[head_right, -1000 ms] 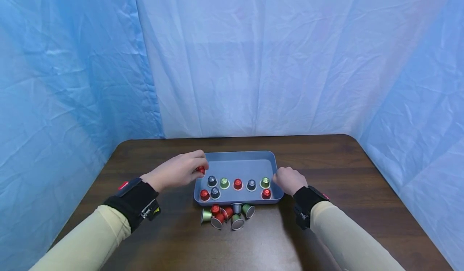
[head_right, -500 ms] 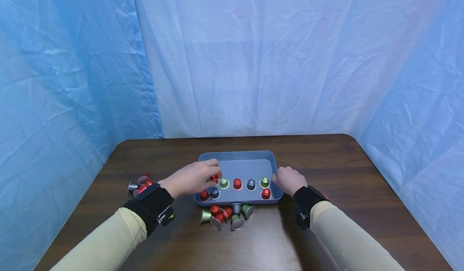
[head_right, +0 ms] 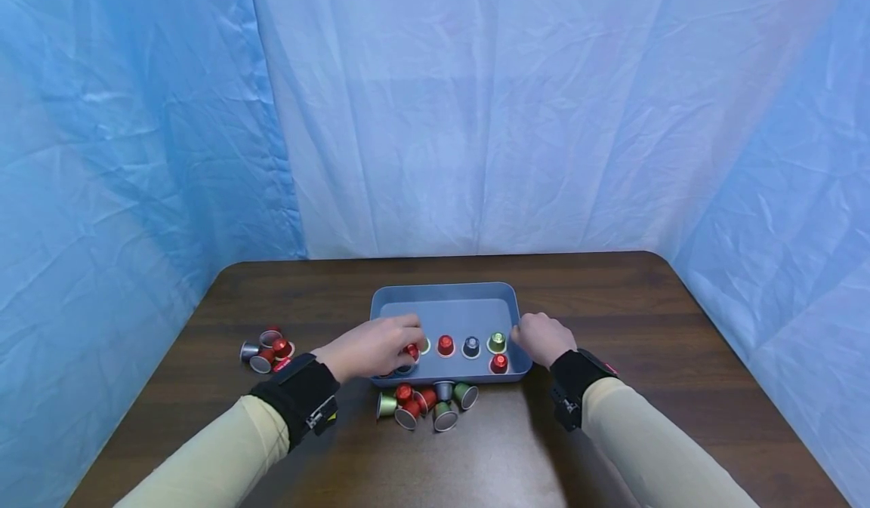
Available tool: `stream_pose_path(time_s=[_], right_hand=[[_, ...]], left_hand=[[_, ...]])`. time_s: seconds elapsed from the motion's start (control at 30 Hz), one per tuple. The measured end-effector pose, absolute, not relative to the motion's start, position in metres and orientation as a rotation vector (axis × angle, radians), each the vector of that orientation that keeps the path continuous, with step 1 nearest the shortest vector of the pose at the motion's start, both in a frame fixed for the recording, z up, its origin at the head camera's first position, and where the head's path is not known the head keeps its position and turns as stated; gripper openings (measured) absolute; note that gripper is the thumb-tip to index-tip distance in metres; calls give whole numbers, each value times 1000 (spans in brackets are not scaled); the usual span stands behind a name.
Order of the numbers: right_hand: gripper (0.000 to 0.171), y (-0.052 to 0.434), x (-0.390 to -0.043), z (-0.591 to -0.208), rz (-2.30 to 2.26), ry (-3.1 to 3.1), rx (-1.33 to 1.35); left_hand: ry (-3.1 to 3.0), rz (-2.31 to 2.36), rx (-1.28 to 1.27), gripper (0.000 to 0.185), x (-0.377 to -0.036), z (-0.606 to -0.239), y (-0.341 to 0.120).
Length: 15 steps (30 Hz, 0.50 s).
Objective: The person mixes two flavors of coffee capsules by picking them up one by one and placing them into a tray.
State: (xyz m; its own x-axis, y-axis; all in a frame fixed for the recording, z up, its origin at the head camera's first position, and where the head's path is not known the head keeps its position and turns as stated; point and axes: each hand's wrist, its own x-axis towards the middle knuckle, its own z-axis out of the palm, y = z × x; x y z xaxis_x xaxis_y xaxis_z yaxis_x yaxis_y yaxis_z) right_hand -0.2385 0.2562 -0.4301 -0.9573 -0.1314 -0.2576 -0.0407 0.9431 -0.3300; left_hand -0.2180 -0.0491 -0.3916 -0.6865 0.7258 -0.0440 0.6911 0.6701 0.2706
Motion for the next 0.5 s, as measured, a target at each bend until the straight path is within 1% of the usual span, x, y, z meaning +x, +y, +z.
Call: stream_pose_path(time_s=[0.5], right_hand=[[27, 255, -239, -430, -467, 2814, -125]], left_hand=[[2697, 310, 1216, 23, -215, -400, -39]])
